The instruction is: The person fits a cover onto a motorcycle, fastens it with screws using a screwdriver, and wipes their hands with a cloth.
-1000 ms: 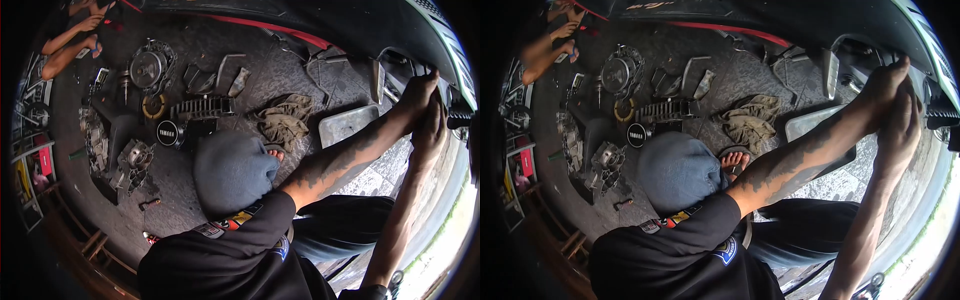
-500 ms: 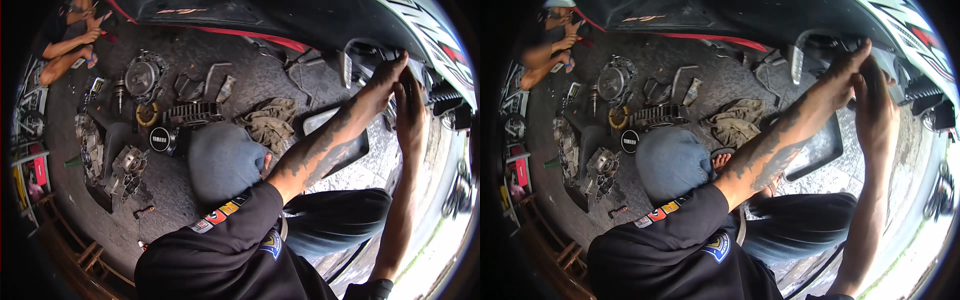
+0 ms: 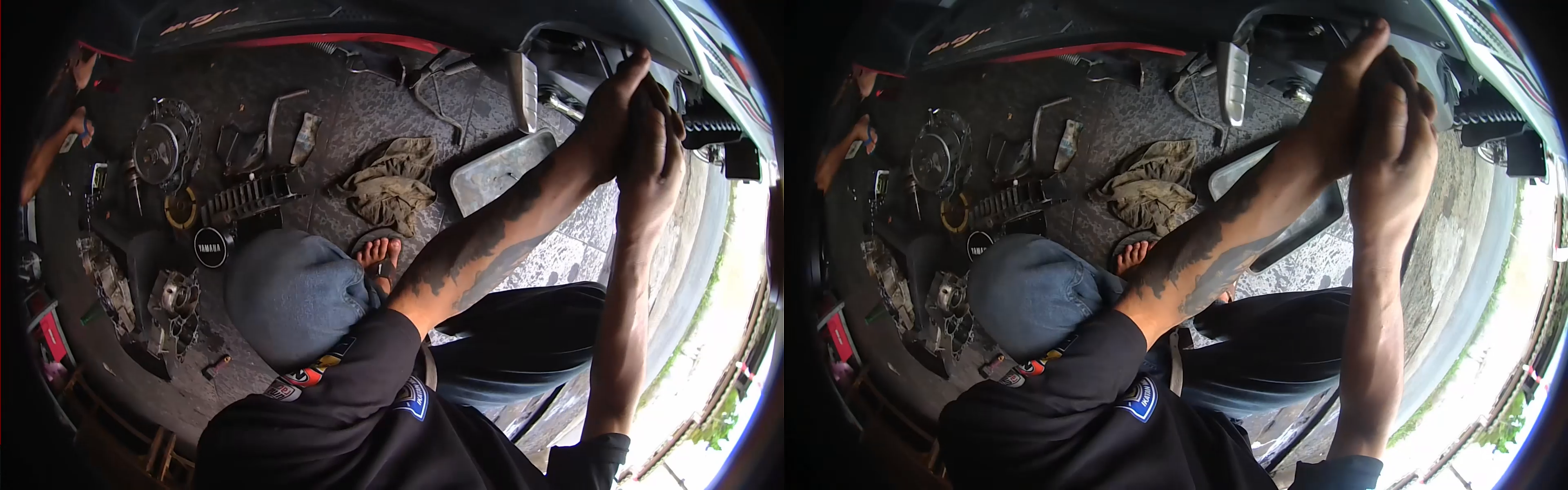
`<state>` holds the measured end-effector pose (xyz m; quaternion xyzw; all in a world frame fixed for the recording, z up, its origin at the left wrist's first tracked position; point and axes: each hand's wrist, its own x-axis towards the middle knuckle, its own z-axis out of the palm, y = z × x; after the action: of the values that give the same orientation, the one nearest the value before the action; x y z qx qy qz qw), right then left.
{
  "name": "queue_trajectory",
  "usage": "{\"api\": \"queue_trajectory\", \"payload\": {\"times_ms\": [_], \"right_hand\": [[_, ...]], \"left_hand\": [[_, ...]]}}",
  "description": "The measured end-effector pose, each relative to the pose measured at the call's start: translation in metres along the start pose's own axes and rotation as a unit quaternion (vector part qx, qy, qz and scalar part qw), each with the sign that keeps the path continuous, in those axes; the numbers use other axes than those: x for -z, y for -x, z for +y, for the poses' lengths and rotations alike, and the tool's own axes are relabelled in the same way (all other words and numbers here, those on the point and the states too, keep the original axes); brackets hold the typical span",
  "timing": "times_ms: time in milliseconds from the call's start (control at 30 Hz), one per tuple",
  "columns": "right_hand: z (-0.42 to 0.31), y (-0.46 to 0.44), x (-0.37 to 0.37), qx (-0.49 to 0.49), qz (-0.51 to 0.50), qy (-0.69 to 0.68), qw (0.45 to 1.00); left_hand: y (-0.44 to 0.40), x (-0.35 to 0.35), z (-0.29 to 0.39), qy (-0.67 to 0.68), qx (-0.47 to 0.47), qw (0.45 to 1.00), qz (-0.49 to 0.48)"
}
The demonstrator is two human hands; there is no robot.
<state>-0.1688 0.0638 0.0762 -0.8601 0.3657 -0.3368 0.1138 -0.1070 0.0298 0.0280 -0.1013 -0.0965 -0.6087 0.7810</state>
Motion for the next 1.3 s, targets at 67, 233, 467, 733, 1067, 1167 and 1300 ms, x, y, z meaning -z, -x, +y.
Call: {"api": "queue_trajectory", "payload": {"times_ms": [67, 233, 467, 733, 1067, 1167, 1300], "right_hand": [[-0.008, 0.0, 0.0, -0.114, 0.004, -0.114, 0.987], [-0.008, 0.003, 0.0, -0.258, 0.086, -0.272, 0.923], [0.02, 0.014, 0.063, -0.097, -0.249, -0.101, 0.958], [0.16, 0.185, 0.001, -0.303, -0.193, -0.34, 0.869], [0.17, 0.337, -0.042, -0.599, 0.051, -0.296, 0.742], [0.169, 0.334, -0.016, -0.647, 0.034, -0.336, 0.684], [0.169, 0.338, -0.012, -0.626, 0.019, -0.285, 0.725]], "left_hand": [[-0.001, -0.004, 0.001, -0.027, -0.006, 0.999, 0.018], [-0.022, 0.009, -0.004, -0.155, 0.037, 0.977, 0.142], [0.047, -0.007, 0.034, -0.377, 0.126, 0.909, 0.126], [0.116, 0.101, -0.052, -0.532, 0.129, 0.832, 0.094], [0.115, 0.248, -0.094, -0.956, 0.149, 0.242, -0.075], [0.107, 0.302, -0.096, -0.968, 0.178, 0.13, -0.121], [0.112, 0.318, -0.103, -0.95, 0.245, 0.182, -0.066]]}}
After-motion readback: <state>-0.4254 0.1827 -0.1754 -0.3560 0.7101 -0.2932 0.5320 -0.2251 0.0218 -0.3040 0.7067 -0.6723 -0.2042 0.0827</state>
